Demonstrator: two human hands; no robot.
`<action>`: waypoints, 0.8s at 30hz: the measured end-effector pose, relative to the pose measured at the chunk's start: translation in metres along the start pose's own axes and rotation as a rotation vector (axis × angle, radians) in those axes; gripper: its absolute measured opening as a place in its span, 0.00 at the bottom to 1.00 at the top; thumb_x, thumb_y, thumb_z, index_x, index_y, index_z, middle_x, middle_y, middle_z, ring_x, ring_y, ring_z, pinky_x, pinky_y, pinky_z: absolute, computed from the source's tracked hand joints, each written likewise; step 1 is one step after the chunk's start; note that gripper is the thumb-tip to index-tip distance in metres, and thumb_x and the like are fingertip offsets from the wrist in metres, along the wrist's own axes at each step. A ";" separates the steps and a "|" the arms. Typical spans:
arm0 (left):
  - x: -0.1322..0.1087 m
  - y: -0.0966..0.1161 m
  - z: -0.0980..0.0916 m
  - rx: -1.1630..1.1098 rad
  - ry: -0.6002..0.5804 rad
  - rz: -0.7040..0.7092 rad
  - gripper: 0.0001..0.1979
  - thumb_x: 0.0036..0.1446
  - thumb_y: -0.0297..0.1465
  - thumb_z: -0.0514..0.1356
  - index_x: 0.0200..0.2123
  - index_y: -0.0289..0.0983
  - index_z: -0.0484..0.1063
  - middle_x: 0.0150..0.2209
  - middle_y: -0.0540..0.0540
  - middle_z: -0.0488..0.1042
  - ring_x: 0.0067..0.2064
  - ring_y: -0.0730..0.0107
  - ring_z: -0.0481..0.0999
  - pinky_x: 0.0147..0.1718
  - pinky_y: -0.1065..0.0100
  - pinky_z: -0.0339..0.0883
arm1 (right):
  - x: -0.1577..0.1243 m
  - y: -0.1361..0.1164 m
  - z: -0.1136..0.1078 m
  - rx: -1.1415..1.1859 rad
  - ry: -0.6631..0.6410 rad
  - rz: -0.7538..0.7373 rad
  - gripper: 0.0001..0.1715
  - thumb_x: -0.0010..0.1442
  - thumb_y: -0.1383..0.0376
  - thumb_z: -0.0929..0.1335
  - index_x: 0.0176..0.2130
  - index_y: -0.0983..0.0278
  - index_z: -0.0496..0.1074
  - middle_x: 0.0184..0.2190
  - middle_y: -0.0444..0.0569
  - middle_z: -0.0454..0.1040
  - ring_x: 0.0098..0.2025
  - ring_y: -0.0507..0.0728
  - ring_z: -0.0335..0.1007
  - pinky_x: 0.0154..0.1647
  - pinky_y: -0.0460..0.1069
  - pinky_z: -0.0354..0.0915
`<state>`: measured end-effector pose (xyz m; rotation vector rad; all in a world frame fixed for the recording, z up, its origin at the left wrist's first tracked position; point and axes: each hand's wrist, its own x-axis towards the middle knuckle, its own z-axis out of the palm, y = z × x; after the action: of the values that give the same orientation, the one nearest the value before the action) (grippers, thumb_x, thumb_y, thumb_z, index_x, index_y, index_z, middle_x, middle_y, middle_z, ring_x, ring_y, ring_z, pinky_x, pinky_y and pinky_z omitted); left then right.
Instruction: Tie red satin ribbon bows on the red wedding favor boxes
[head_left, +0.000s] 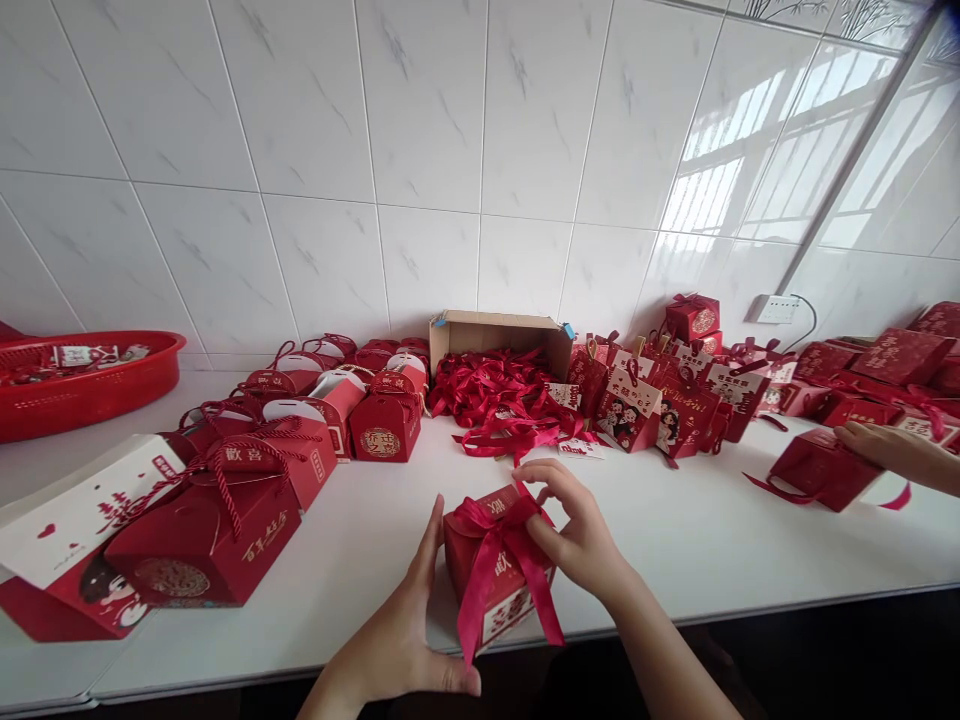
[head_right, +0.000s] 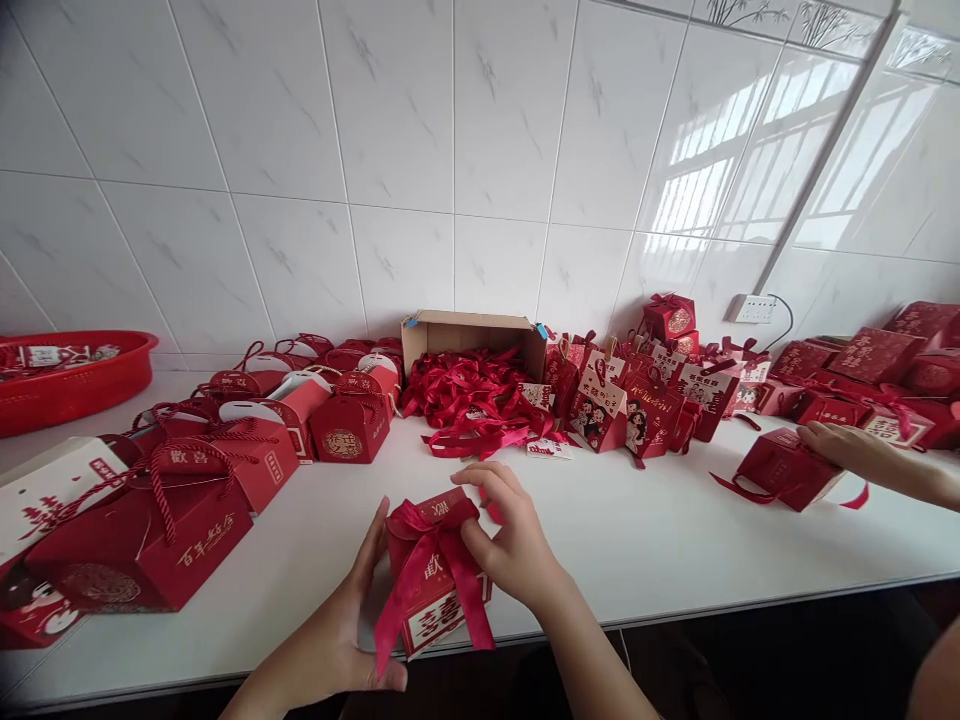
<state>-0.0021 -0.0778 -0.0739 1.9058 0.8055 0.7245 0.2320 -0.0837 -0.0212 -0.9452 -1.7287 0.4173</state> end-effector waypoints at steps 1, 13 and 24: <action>0.001 0.000 0.001 -0.002 0.020 -0.027 0.70 0.39 0.40 0.73 0.64 0.50 0.15 0.69 0.42 0.34 0.69 0.49 0.37 0.64 0.46 0.40 | -0.002 0.000 -0.002 0.004 -0.008 0.007 0.24 0.52 0.74 0.63 0.48 0.59 0.68 0.48 0.52 0.69 0.50 0.59 0.66 0.44 0.52 0.67; -0.004 -0.005 -0.004 0.052 -0.038 0.102 0.53 0.50 0.33 0.66 0.67 0.53 0.30 0.69 0.49 0.38 0.68 0.50 0.42 0.65 0.51 0.40 | -0.064 0.021 -0.002 0.340 -0.348 0.281 0.68 0.45 0.67 0.75 0.68 0.53 0.32 0.68 0.54 0.44 0.67 0.64 0.45 0.64 0.61 0.51; -0.002 -0.014 0.003 0.093 -0.086 -0.068 0.53 0.49 0.37 0.68 0.66 0.58 0.32 0.69 0.50 0.42 0.69 0.53 0.40 0.64 0.47 0.41 | -0.107 0.073 -0.061 -0.456 0.725 0.632 0.69 0.42 0.44 0.73 0.66 0.75 0.42 0.61 0.75 0.52 0.63 0.80 0.47 0.59 0.72 0.48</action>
<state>-0.0040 -0.0763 -0.0878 1.9684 0.8580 0.5685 0.3280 -0.1303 -0.1163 -1.7285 -0.8419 0.0400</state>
